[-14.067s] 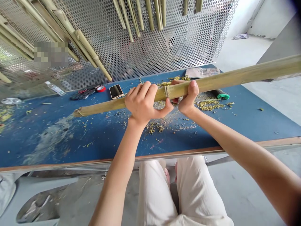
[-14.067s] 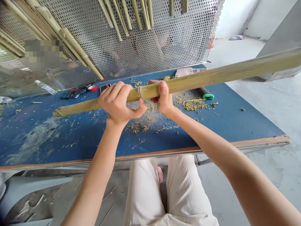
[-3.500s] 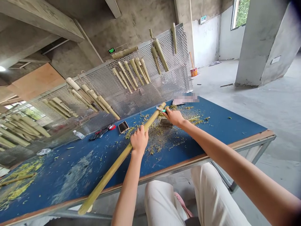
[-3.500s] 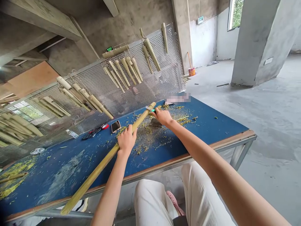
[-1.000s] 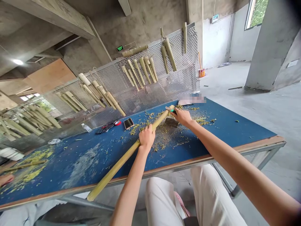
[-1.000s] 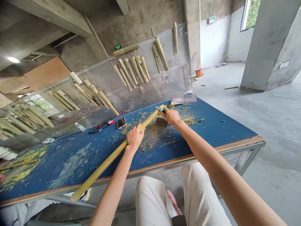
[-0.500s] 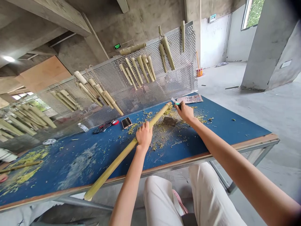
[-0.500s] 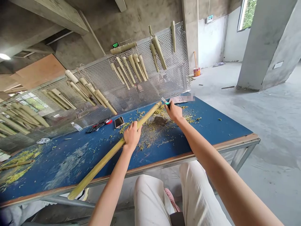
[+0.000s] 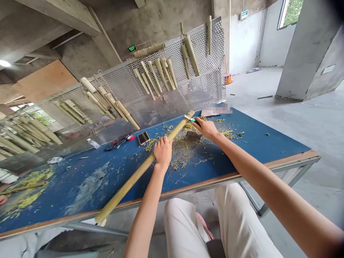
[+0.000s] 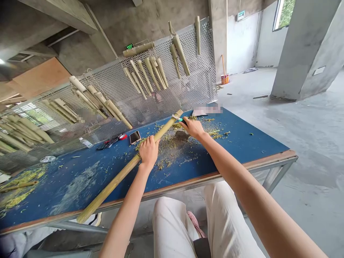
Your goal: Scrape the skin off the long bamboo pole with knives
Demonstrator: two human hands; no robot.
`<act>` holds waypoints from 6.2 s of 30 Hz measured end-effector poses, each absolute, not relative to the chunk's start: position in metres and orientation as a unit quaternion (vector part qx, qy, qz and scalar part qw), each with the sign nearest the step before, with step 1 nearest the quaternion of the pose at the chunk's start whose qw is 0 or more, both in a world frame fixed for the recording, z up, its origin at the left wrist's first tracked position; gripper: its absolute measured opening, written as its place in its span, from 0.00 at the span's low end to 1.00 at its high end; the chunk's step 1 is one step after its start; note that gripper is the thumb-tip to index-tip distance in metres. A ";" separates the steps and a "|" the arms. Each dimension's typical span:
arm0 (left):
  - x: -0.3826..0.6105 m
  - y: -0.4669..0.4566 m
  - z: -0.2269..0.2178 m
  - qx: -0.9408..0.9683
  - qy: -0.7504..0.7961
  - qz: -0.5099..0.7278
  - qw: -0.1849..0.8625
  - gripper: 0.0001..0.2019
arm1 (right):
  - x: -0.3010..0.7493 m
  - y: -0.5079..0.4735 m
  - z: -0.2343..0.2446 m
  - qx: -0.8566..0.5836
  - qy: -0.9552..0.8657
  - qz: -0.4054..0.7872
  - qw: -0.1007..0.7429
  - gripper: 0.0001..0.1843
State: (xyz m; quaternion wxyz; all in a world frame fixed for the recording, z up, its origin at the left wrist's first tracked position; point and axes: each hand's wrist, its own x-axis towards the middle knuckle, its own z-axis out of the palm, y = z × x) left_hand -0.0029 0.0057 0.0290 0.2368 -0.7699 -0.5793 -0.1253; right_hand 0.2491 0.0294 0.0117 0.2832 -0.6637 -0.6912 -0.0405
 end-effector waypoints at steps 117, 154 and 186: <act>-0.001 -0.002 0.028 -0.767 -0.591 -0.130 0.214 0.26 | 0.250 0.028 0.023 -0.724 -0.636 -0.050 0.262 0.31; 0.088 0.009 0.012 -0.917 -0.374 -0.046 0.130 0.32 | 0.266 0.006 0.034 -0.663 -0.626 -0.185 0.366 0.33; -0.171 0.194 0.055 -0.563 -0.808 -0.126 -0.119 0.20 | 0.230 0.034 -0.010 -0.523 -0.826 -0.099 0.183 0.23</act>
